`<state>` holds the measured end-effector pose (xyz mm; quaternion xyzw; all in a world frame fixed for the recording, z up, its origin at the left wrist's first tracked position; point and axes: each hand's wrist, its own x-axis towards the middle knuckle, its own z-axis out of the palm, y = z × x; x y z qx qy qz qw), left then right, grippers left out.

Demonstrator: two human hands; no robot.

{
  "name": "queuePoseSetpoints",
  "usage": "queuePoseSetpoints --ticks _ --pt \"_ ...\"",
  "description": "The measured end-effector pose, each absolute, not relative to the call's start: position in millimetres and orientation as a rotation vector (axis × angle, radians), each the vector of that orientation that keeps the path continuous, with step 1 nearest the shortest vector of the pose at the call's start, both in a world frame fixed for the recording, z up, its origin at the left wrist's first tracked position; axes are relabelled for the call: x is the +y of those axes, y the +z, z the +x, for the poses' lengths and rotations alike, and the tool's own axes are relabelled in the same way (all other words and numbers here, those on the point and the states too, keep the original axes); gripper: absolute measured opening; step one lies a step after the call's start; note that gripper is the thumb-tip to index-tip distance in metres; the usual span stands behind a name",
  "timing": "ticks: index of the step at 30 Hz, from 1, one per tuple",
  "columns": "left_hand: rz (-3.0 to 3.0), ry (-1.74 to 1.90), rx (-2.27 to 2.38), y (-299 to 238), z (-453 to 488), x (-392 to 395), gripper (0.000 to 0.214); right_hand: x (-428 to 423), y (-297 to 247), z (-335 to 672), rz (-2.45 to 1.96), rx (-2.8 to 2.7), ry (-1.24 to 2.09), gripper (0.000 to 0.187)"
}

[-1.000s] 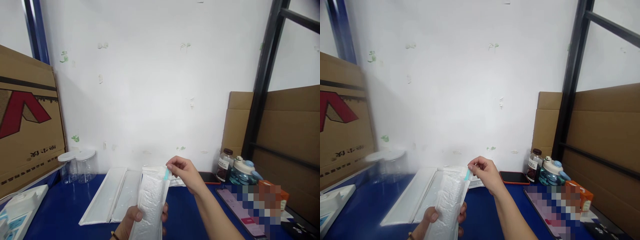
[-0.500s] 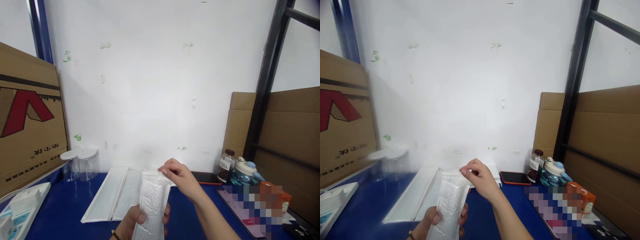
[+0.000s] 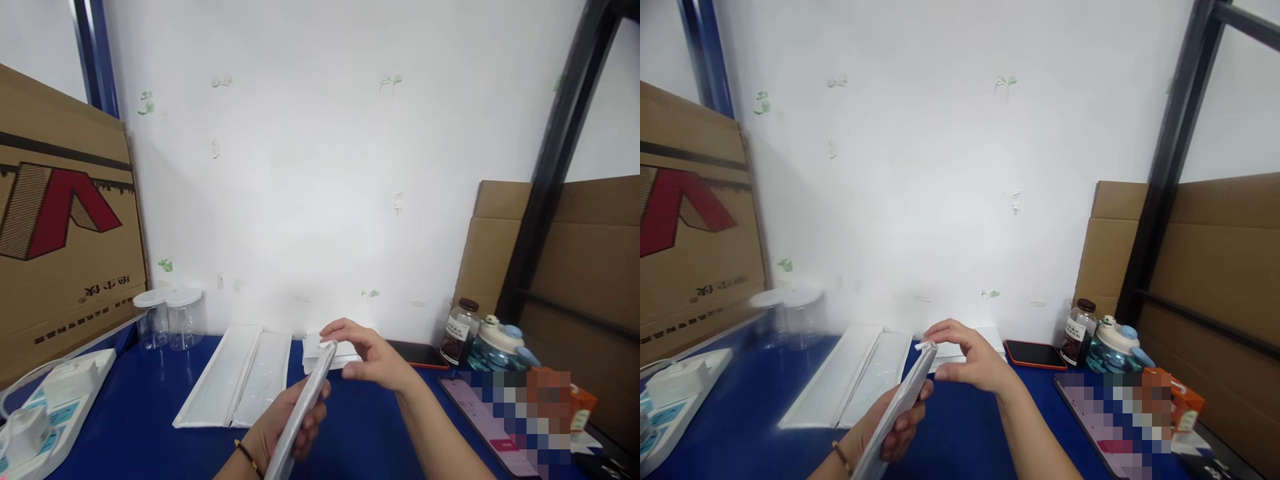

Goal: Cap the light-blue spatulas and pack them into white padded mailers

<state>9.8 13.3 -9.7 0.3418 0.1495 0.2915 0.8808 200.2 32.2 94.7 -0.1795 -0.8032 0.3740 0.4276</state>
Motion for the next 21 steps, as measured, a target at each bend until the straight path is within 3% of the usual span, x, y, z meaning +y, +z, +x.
queuePoseSetpoints --ticks 3,6,13,15,18,21 --pt "0.731 0.496 0.104 -5.9 7.9 12.8 0.024 35.0 86.7 194.8 -0.507 -2.041 0.979 0.027" --pt "0.697 0.433 0.204 3.5 -4.7 17.3 0.031 49.9 72.2 194.9 -0.699 -1.894 1.032 0.032" --pt "0.684 1.085 0.486 26.2 -41.9 35.3 0.047 118.6 23.2 234.5 -1.276 -1.465 0.709 0.041" --pt "0.852 1.187 0.741 27.7 -53.3 41.4 0.053 131.0 9.0 246.0 -1.665 -1.563 0.474 0.039" --pt "1.279 1.274 1.461 20.5 -78.3 52.2 0.065 135.7 -5.8 254.3 -1.83 -1.572 0.308 0.031" --pt "1.539 1.109 2.238 4.4 -106.2 61.0 0.079 129.6 -10.3 252.5 -1.966 -1.596 -0.026 0.037"
